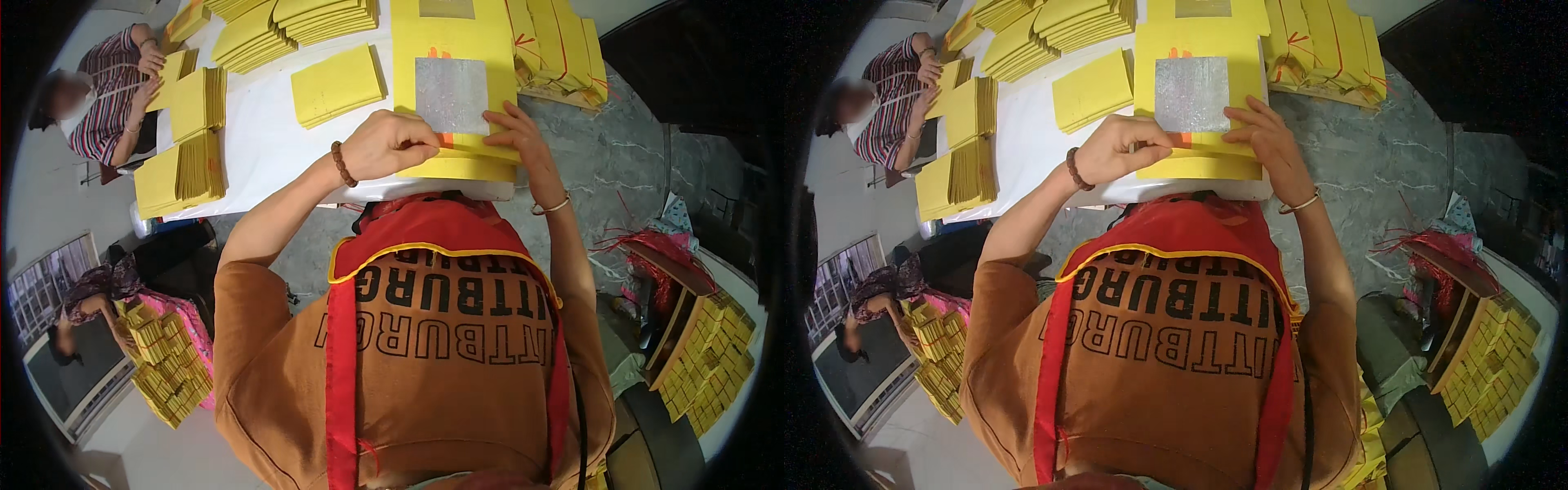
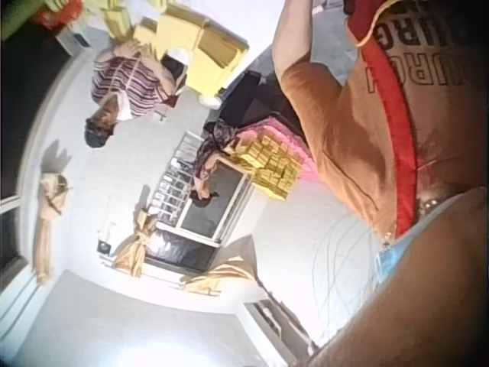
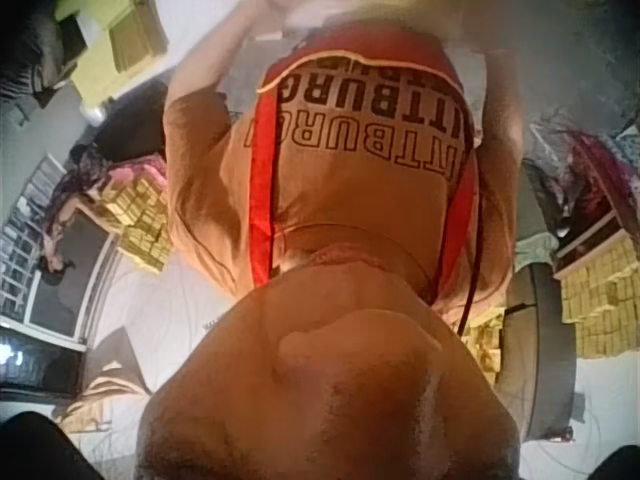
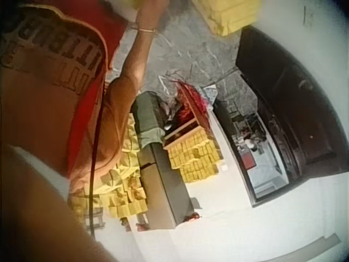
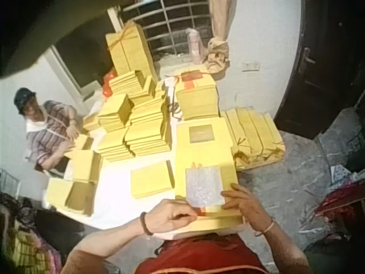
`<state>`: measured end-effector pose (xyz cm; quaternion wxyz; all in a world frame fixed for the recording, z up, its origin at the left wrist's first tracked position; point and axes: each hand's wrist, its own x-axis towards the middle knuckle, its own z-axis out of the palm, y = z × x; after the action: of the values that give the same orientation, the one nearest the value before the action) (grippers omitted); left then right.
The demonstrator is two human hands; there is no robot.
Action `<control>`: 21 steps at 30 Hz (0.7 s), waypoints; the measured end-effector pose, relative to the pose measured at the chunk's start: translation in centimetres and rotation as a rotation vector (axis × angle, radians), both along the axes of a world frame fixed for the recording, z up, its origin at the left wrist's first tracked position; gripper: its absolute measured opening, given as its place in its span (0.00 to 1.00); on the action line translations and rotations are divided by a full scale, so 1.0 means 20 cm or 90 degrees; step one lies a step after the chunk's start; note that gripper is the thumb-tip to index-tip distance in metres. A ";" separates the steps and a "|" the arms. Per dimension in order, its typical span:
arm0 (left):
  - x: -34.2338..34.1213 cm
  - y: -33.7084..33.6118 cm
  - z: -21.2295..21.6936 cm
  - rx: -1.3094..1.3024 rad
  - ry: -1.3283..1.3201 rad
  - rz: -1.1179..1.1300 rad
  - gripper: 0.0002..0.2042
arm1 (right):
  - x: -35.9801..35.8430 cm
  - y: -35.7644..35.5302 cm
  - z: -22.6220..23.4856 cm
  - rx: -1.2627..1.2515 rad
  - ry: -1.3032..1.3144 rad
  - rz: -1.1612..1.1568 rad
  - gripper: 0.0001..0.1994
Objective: Sorting and stacking bundles of yellow paper sheets with silver foil inserts.
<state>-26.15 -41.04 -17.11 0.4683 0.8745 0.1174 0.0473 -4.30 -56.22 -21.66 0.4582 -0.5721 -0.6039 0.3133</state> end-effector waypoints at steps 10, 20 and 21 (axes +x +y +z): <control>0.04 0.05 -0.04 -0.253 0.115 0.063 0.05 | 0.02 0.01 0.00 0.009 0.031 0.012 0.29; 0.03 0.09 0.00 -0.273 0.142 0.056 0.09 | 0.05 0.04 -0.02 0.030 -0.063 -0.016 0.15; 0.02 0.12 0.02 -0.271 0.141 0.056 0.09 | 0.05 0.04 -0.03 0.048 -0.072 -0.022 0.14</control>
<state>-25.83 -38.73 -16.73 0.6241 0.7498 0.2131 -0.0540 -3.25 -55.36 -22.35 0.4500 -0.5816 -0.6303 0.2490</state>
